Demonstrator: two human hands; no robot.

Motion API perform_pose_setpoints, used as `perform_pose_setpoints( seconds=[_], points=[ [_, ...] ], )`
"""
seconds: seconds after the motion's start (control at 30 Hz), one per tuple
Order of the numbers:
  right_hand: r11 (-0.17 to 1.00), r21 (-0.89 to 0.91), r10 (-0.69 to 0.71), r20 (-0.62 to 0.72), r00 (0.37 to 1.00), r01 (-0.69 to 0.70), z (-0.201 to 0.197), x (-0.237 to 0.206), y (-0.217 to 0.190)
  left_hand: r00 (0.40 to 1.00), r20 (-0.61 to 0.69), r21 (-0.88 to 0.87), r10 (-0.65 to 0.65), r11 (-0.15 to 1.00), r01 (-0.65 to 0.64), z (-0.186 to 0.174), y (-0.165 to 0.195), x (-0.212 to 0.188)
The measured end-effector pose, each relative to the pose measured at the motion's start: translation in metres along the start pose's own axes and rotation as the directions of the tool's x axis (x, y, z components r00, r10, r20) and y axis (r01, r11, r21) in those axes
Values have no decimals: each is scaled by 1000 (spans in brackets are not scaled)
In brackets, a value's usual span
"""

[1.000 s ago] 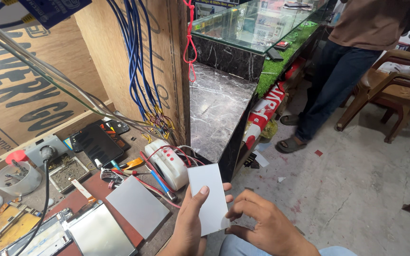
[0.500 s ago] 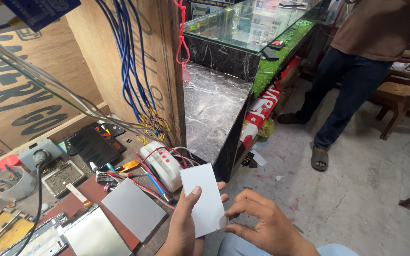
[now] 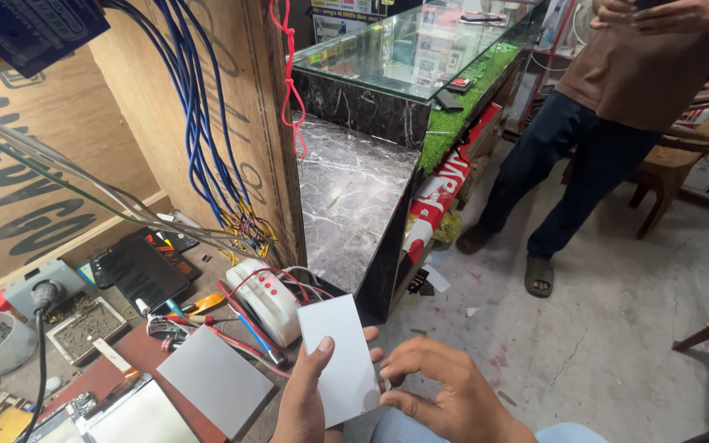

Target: The person peels a protective film off a phone screen and handles the phone at a repair workbench, then solders components on a phone circuit board with a soldering iron, steadying the board with the other hand.

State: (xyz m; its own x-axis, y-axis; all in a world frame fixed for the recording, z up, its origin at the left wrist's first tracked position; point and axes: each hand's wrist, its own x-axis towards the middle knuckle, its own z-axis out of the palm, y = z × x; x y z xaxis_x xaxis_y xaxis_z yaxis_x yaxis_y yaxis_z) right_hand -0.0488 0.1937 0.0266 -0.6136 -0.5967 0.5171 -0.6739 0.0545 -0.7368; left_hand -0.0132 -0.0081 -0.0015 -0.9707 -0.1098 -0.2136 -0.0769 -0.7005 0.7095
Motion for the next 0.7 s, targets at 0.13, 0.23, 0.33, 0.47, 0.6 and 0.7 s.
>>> perform_pose_setpoints(
  seconds=[0.13,0.23,0.33,0.47,0.6,0.7],
  points=[
    [1000,-3,-20,-22,1000,20,2,1,1,999,-34,31,-30,999,31,4,5,-4],
    [999,-39,-30,-51,998,28,3,1,0,995,-74,43,-63,997,66,10,10,-9],
    [999,-48,17,-72,997,-20,6,1,-2,995,-80,49,-65,996,69,15,15,-14],
    [998,-60,13,-80,997,-18,8,1,-6,997,-62,31,-45,998,47,16,17,-19],
    [999,-53,-8,-73,997,4,8,3,-8,999,-32,23,-38,999,39,15,16,-20],
    [999,-34,8,-68,998,-10,8,3,-9,998,-52,29,-45,999,46,14,16,-20]
  ],
)
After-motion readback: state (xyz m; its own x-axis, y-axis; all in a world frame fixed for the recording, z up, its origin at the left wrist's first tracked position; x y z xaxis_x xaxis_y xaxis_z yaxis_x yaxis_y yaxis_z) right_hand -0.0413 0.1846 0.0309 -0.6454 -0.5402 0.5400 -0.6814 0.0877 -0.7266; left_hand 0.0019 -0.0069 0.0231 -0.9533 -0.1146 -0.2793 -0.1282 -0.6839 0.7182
